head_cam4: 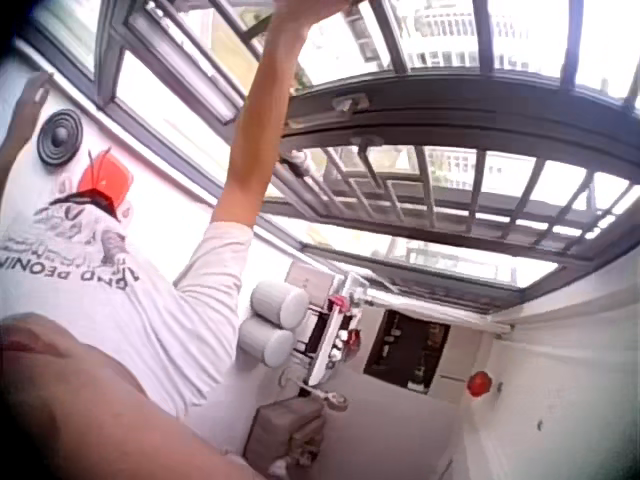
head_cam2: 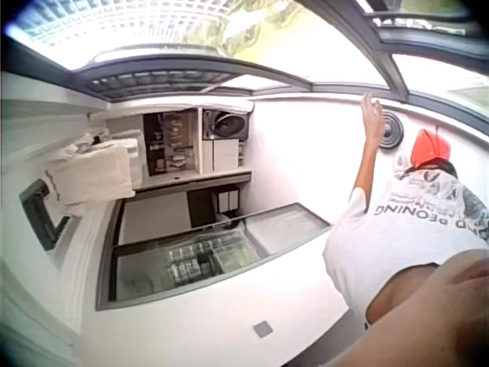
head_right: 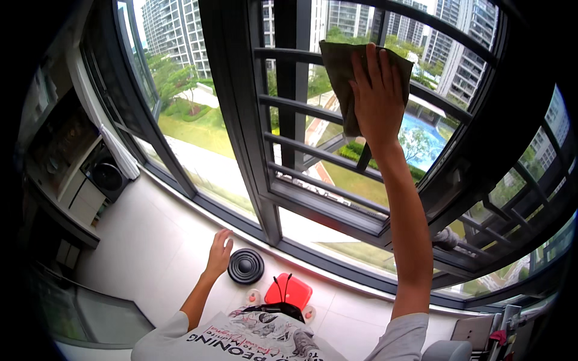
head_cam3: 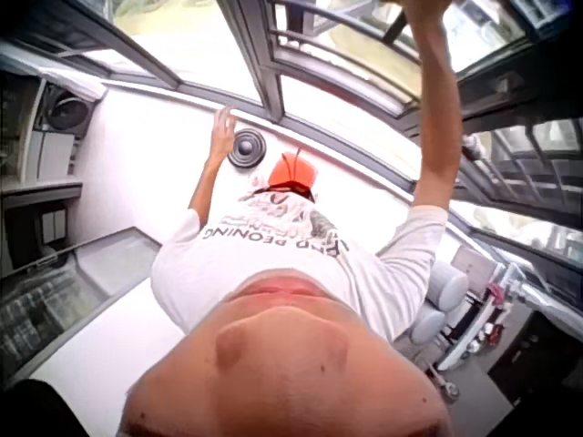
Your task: The person cleans a window screen and the window frame using a cloth. They wipe the mesh screen and the metal frame thoroughly, then rinse the cloth in a sink.
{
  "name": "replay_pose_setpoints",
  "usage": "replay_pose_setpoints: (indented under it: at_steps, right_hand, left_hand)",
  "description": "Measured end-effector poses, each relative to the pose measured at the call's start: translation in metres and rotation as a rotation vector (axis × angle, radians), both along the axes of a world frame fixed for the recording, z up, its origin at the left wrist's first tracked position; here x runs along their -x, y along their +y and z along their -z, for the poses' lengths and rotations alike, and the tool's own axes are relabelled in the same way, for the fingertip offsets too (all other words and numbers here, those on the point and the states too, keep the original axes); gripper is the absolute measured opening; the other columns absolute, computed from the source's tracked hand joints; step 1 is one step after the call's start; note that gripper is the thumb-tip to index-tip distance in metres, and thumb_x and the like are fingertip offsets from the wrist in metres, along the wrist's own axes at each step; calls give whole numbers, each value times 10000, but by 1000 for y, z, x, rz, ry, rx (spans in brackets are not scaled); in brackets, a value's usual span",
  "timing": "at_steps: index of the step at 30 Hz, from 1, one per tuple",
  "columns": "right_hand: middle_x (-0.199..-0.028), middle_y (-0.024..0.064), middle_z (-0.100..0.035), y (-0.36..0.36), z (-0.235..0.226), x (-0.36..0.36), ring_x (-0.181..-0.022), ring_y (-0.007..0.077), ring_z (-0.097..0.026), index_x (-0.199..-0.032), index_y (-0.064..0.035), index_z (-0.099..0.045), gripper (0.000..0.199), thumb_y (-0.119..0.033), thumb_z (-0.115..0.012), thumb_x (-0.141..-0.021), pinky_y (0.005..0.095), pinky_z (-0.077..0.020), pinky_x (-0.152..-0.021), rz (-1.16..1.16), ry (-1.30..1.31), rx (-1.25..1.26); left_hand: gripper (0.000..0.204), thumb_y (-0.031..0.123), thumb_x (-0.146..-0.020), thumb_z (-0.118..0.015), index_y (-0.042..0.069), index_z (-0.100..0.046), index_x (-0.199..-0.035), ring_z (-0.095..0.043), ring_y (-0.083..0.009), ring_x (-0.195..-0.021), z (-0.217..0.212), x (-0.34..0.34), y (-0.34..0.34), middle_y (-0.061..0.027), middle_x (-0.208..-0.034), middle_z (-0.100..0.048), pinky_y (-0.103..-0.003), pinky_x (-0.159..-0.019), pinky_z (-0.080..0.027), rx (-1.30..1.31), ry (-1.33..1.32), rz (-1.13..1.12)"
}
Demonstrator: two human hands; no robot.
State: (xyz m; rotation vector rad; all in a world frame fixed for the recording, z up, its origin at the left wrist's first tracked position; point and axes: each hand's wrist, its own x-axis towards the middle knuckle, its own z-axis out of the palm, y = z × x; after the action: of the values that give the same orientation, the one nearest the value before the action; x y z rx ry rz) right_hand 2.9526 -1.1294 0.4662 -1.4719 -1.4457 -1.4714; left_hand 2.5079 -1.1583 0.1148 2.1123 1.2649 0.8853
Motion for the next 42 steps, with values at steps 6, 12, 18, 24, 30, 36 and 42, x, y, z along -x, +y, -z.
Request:
replay_pose_setpoints:
  at_steps: [6,12,18,24,30,36,42]
  right_hand:
    - [-1465,96,-547,10,122,107,-1422,296,-432,-1327,-67,-629,363,-275,-492,-1062,390,-366,-1164,-721,598,504]
    - [-1505,256,-440,-11,214,361,-1407,354,-429,-1424,-11,-477,511,-378,-410,-1076,459,-346,-1182,-1937,1707,637]
    - [-1577,243,-314,-8,300,580,-1450,384,-340,-1496,-92,-393,504,-359,-421,-1068,496,-379,-1174,-2311,2621,563]
    - [-1559,217,-367,20,351,712,-1406,351,-409,-1538,-36,-290,561,-357,-362,-1084,495,-372,-1172,-2059,2791,889]
    - [-1500,244,-431,38,359,787,-1368,374,-455,-1486,-25,-340,535,-373,-369,-1081,500,-390,-1158,-1707,3023,1268]
    - [-1469,169,-505,88,365,837,-1353,308,-464,-1367,-7,-523,712,-600,-295,-1047,518,-325,-1147,-1489,3148,1521]
    - [-1499,184,-455,171,353,889,-1354,337,-463,-1473,12,-390,886,-693,-489,-945,489,-394,-1104,-1481,3141,1741]
  left_hand:
    - [351,236,-1048,-469,-14,-617,-1245,-650,-316,-1057,19,87,-19,-211,-1162,-650,-395,-921,-499,123,-212,-141]
    - [419,205,-1009,-572,47,-509,-1391,-708,-200,-934,-2,190,-8,-117,-1019,-740,-327,-832,-539,296,-501,-28]
    - [522,276,-937,-702,74,-534,-1388,-662,-218,-1062,-73,312,-12,-121,-1154,-680,-346,-855,-539,133,-636,-27]
    - [575,87,-839,-784,70,-577,-1376,-686,-188,-984,-43,431,-14,-109,-1176,-686,-328,-806,-588,80,-496,-214]
    - [247,43,-938,-666,11,-705,-1180,-694,-116,-764,-9,498,-3,-76,-941,-745,-267,-690,-592,230,-580,-566]
    - [207,149,-1012,-583,44,-643,-1181,-483,-50,-673,1,576,52,12,-739,-577,-223,-607,-385,231,-697,-722]
    - [204,166,-1035,-572,49,-597,-1200,-422,-31,-685,-23,638,170,37,-761,-537,-210,-622,-346,281,-764,-658]
